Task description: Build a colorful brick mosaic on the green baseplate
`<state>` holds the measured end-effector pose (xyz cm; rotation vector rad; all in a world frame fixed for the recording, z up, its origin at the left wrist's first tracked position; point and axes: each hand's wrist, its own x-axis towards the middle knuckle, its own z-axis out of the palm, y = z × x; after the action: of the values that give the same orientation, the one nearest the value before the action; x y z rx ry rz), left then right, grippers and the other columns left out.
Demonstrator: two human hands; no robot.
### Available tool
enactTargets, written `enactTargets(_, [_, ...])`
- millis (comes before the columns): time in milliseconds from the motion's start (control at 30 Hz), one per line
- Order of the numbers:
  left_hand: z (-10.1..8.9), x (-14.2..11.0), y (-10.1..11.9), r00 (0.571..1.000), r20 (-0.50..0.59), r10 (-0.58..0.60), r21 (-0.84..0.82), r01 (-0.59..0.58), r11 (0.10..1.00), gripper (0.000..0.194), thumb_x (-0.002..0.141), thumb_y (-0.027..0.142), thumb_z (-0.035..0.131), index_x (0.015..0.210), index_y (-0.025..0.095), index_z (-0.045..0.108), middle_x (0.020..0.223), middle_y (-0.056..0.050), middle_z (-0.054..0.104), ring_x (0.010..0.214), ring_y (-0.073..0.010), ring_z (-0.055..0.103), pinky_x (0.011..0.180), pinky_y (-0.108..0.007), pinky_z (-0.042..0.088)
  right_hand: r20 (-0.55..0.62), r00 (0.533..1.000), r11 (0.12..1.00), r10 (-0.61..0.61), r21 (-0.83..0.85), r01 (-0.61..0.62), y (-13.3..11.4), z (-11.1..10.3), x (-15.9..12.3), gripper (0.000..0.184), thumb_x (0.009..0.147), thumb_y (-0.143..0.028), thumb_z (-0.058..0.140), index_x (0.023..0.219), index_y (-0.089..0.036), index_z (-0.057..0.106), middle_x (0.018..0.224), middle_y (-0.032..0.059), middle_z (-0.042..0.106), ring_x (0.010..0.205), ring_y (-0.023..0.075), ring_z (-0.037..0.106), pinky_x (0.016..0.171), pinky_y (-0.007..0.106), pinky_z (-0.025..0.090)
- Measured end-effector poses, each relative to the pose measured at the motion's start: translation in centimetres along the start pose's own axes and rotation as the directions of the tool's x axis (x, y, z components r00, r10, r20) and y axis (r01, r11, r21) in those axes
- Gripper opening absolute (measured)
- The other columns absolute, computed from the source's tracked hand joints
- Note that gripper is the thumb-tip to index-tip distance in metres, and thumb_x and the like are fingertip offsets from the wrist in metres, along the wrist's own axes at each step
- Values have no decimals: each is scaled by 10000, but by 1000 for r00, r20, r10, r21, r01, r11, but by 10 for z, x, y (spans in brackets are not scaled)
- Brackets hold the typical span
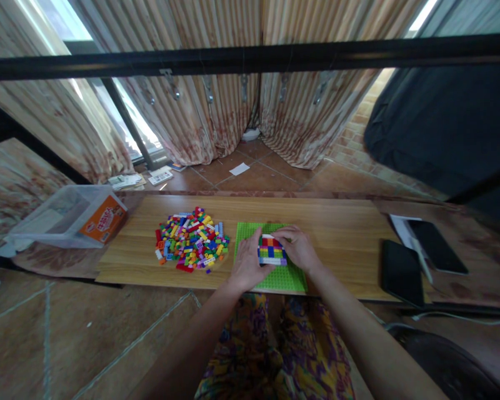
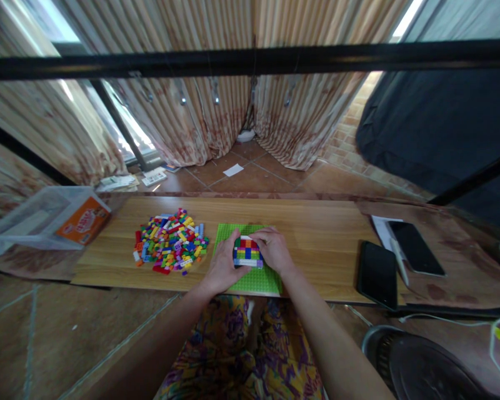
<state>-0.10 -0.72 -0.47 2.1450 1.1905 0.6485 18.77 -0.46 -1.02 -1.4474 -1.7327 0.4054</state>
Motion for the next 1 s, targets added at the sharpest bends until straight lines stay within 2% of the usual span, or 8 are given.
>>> enactTargets(400, [-1, 0, 1, 1000, 10, -11, -3, 11, 1000, 959, 697, 258, 715, 1506, 182, 206, 1421, -136, 479, 1308, -305, 431, 1113, -520, 334, 67, 997, 999, -26, -41, 29, -4, -5, 4, 265, 905, -193, 520, 854, -258, 772, 912, 46, 738, 872, 200, 639, 832, 371, 507])
enactTargets(733, [-2, 0, 4, 1000, -20, -11, -33, 10, 999, 963, 687, 242, 710, 1500, 212, 193, 1484, -132, 414, 1378, -294, 372, 1140, -514, 307, -50, 992, 992, 112, 61, -109, 4, 7, -2, 203, 891, -260, 564, 857, -261, 765, 921, 43, 736, 923, 212, 642, 883, 393, 507])
enactTargets(933, [-2, -1, 3, 1000, -12, -27, -43, 26, 999, 980, 683, 267, 725, 1503, 220, 190, 1468, -127, 430, 1359, -297, 395, 1138, -515, 309, 4, 1000, 999, -29, -43, 30, -1, 2, 0, 260, 916, -218, 508, 864, -251, 760, 926, 53, 729, 933, 217, 623, 886, 406, 495])
enactTargets(1000, [-2, 0, 2, 1000, -13, -27, -47, 26, 999, 986, 678, 263, 728, 1503, 223, 190, 1463, -127, 438, 1357, -300, 397, 1134, -518, 314, 11, 999, 998, -42, -52, 42, -2, 0, 0, 268, 923, -215, 495, 875, -247, 756, 926, 58, 727, 924, 215, 621, 877, 405, 495])
